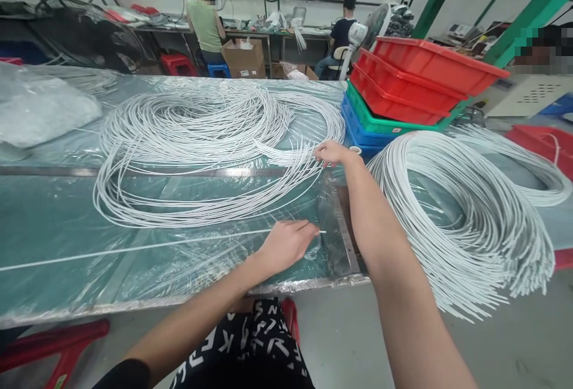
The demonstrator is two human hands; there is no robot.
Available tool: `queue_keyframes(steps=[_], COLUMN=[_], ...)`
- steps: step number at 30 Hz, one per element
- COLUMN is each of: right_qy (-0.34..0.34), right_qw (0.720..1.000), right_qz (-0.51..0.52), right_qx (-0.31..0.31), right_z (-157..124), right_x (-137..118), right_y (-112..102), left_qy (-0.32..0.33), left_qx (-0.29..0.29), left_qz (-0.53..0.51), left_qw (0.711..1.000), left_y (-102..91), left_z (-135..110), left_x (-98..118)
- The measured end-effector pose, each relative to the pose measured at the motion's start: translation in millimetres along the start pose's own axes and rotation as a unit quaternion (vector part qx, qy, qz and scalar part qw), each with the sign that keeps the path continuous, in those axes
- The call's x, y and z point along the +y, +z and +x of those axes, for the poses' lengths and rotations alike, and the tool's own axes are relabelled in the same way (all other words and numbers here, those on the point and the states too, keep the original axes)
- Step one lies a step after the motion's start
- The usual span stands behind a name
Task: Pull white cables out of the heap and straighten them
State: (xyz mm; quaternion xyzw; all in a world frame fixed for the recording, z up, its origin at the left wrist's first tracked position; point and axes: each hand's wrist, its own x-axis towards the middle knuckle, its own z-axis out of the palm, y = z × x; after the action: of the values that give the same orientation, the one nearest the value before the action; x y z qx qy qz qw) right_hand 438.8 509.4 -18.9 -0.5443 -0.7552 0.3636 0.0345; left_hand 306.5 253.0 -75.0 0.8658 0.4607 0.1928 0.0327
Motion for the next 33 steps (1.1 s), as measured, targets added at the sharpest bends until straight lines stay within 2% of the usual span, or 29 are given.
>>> queue_keyframes(steps=[9,15,21,33], right_qy=[-0.002,-0.006,0.0,-0.005], right_qw=[1.0,1.0,1.0,1.0], right_qz=[0.007,0.01,0.001,0.004], right_qx=[-0.004,-0.004,-0.005,-0.016], right_z=[2.4,2.8,-3.0,9.8], right_x=[3.0,3.0,-2.6,7.5], right_y=[-0.8,-1.5,-2.2,-1.7], left_qy=[0.001,0.001,0.0,0.002], left_qx=[0.025,0.004,0.007,-0.006], left_qz=[-0.003,-0.016,-0.024,-0.02], left_qw=[1.0,1.0,1.0,1.0], left_y=[-2.0,0.2,2.7,3.2], left_z=[8.9,5.2,5.2,7.1], left_x=[7.4,10.5,13.2,13.9])
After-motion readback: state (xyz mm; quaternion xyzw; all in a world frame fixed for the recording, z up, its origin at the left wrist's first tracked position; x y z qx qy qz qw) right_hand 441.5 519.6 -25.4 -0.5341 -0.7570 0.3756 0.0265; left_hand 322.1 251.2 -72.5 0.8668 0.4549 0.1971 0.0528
